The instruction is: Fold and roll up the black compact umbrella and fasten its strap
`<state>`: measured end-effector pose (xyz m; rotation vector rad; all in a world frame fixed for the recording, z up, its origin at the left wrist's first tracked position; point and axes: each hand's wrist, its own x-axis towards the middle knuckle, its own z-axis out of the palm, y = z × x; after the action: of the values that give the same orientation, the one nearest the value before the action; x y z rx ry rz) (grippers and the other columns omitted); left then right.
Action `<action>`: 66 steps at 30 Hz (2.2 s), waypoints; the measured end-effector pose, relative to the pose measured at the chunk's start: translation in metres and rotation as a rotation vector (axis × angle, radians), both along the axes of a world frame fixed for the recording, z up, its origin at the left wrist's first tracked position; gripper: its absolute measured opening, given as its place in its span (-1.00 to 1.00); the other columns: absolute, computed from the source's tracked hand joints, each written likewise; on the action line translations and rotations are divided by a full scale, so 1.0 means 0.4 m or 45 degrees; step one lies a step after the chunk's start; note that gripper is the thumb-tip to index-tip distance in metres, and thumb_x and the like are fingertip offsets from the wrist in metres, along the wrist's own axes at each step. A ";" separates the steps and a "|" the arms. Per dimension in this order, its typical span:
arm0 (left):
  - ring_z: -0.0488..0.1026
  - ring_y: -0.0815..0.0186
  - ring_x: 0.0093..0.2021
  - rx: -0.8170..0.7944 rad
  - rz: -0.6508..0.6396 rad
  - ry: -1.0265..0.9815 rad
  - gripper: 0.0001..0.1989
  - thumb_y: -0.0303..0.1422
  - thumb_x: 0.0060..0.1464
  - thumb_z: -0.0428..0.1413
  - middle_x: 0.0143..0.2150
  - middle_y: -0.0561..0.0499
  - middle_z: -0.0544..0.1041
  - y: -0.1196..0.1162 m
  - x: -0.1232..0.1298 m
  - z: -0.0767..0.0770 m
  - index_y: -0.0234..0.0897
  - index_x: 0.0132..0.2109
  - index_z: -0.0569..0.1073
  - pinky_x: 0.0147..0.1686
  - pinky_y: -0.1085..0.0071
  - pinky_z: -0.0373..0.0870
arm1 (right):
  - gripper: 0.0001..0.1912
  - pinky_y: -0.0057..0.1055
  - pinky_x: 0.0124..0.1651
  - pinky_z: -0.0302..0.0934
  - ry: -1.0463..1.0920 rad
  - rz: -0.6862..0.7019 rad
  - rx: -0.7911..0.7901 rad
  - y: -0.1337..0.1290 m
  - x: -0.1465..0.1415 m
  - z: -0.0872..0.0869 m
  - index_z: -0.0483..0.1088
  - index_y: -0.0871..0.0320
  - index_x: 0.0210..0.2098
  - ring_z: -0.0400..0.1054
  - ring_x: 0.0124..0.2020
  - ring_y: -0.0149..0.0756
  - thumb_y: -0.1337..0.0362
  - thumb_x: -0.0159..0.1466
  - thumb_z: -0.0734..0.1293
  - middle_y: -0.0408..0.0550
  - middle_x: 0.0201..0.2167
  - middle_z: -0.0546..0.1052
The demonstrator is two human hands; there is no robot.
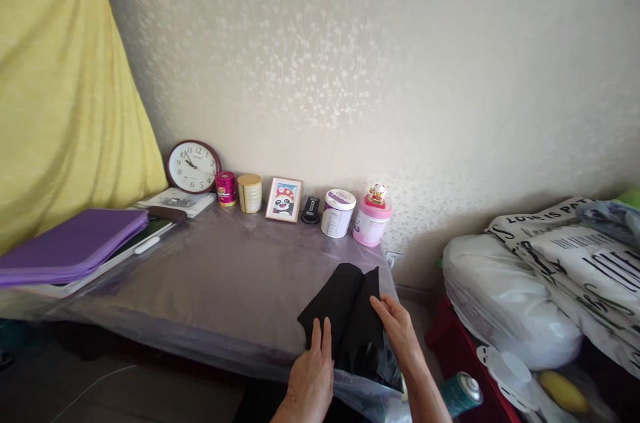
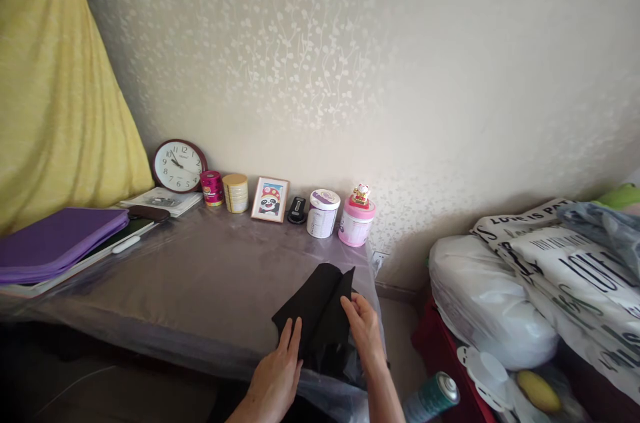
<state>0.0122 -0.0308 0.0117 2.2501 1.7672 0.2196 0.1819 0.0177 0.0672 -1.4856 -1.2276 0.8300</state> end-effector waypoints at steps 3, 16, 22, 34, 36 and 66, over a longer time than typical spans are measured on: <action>0.50 0.26 -0.24 0.013 0.018 -0.027 -0.39 -0.55 0.09 -0.17 0.29 -0.34 -0.03 0.000 0.001 0.002 -0.37 0.29 -0.12 -0.32 0.41 0.44 | -0.54 -0.46 -0.54 0.14 0.165 0.126 -0.001 0.031 -0.055 0.015 0.43 0.16 -0.40 0.29 -0.56 -0.33 -0.13 0.01 0.30 -0.15 -0.62 0.40; 0.49 0.23 -0.16 -0.043 0.006 -0.003 -0.35 -0.61 0.02 -0.15 0.29 -0.34 -0.02 0.012 0.001 0.001 -0.40 0.28 -0.07 -0.23 0.44 0.42 | -0.61 -0.46 -0.49 0.14 0.229 0.256 -0.017 0.126 -0.169 -0.056 0.38 0.16 -0.41 0.25 -0.55 -0.38 -0.06 0.04 0.29 -0.20 -0.62 0.39; 0.42 0.21 -0.02 -0.034 0.013 -0.051 -0.41 -0.51 0.08 -0.12 0.28 -0.30 0.03 -0.001 -0.018 0.004 -0.43 0.27 -0.02 -0.15 0.44 0.40 | -0.69 -0.47 -0.54 0.04 -0.173 0.222 0.023 0.150 -0.160 -0.086 0.38 0.14 -0.45 0.17 -0.62 -0.40 0.01 0.08 0.25 -0.27 -0.72 0.27; 0.38 0.18 0.00 0.171 -0.075 -0.002 -0.55 -0.40 0.10 -0.07 0.29 -0.15 0.06 -0.011 -0.037 0.064 -0.24 0.17 0.21 -0.08 0.35 0.36 | -0.72 -0.33 -0.21 0.29 -0.152 0.521 -0.004 0.147 -0.165 -0.078 0.38 0.15 -0.26 0.46 -0.35 -0.27 0.10 0.20 0.18 -0.06 -0.40 0.57; 0.38 0.18 -0.02 0.212 -0.083 -0.016 -0.57 -0.38 0.11 -0.07 0.27 -0.15 0.09 -0.013 -0.036 0.067 -0.22 0.15 0.23 -0.09 0.35 0.37 | -0.73 -0.32 -0.19 0.29 -0.205 0.544 -0.016 0.146 -0.166 -0.075 0.39 0.15 -0.26 0.46 -0.34 -0.28 0.13 0.20 0.18 -0.06 -0.38 0.57; 0.52 0.22 -0.23 -0.193 0.061 0.052 -0.27 -0.58 0.00 -0.07 0.31 -0.24 -0.07 0.031 0.005 0.010 -0.27 0.29 -0.14 -0.26 0.43 0.46 | -0.71 -0.04 0.21 -0.11 -1.008 0.806 0.454 0.140 -0.101 -0.099 0.46 0.08 -0.19 0.24 0.08 -0.17 0.20 0.31 0.13 -0.05 -0.13 0.53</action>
<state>0.0141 -0.0185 0.0157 2.1228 1.7951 0.0472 0.1416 0.0736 0.0275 -1.1488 -2.3757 0.3491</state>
